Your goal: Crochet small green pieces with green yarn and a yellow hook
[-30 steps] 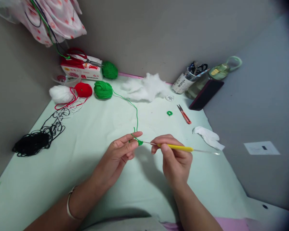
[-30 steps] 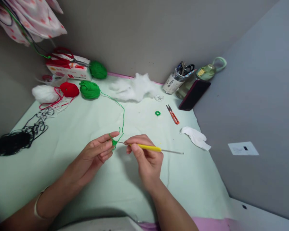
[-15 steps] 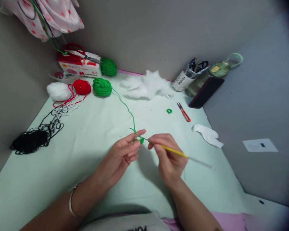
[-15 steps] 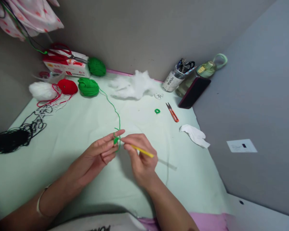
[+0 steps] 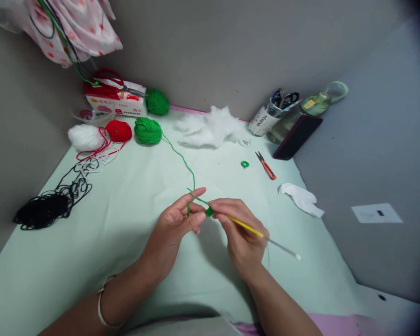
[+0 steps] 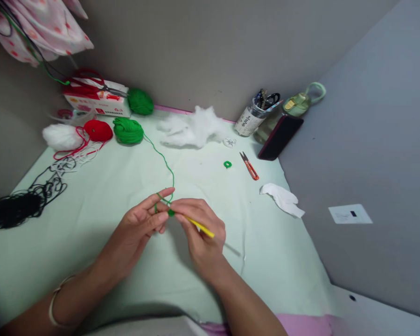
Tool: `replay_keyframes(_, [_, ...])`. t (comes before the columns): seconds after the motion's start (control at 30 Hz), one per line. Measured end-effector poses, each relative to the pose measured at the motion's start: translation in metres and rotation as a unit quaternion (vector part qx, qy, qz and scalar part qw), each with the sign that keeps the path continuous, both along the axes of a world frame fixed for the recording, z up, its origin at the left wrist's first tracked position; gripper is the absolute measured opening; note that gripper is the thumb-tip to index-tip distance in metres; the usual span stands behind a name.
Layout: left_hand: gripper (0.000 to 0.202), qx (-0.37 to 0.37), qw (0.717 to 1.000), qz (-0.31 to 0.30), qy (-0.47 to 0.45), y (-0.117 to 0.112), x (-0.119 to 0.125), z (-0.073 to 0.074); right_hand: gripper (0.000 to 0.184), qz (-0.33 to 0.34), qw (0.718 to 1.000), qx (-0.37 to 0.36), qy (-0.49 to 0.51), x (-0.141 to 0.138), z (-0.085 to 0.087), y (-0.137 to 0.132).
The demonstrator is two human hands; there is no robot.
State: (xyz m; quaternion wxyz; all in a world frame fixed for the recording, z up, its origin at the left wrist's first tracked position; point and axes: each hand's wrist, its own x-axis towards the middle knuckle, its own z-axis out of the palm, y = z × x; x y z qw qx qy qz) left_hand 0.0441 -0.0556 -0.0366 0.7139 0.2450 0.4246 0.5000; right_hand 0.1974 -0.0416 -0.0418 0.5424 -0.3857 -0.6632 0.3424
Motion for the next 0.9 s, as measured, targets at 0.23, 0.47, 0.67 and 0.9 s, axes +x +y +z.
replay_keyframes(0.23, [0.042,-0.012,1.000,-0.004,0.003,0.001,-0.003,-0.002,0.014,0.073,0.946,-0.240,0.203,0.003,0.000,0.014])
replay_keyframes(0.47, [0.034,-0.005,1.000,-0.027,0.009,0.002,-0.006,-0.001,0.021,0.073,0.931,-0.287,0.213,0.006,0.005,0.016])
replay_keyframes(0.67, [0.032,-0.004,1.000,-0.025,-0.001,0.002,-0.006,0.003,0.023,0.073,0.930,-0.294,0.209,0.005,0.007,0.018])
replay_keyframes(0.9, [0.032,-0.007,1.000,-0.024,-0.004,0.002,-0.006,0.002,0.022,0.083,0.932,-0.282,0.212,0.006,0.008,0.016])
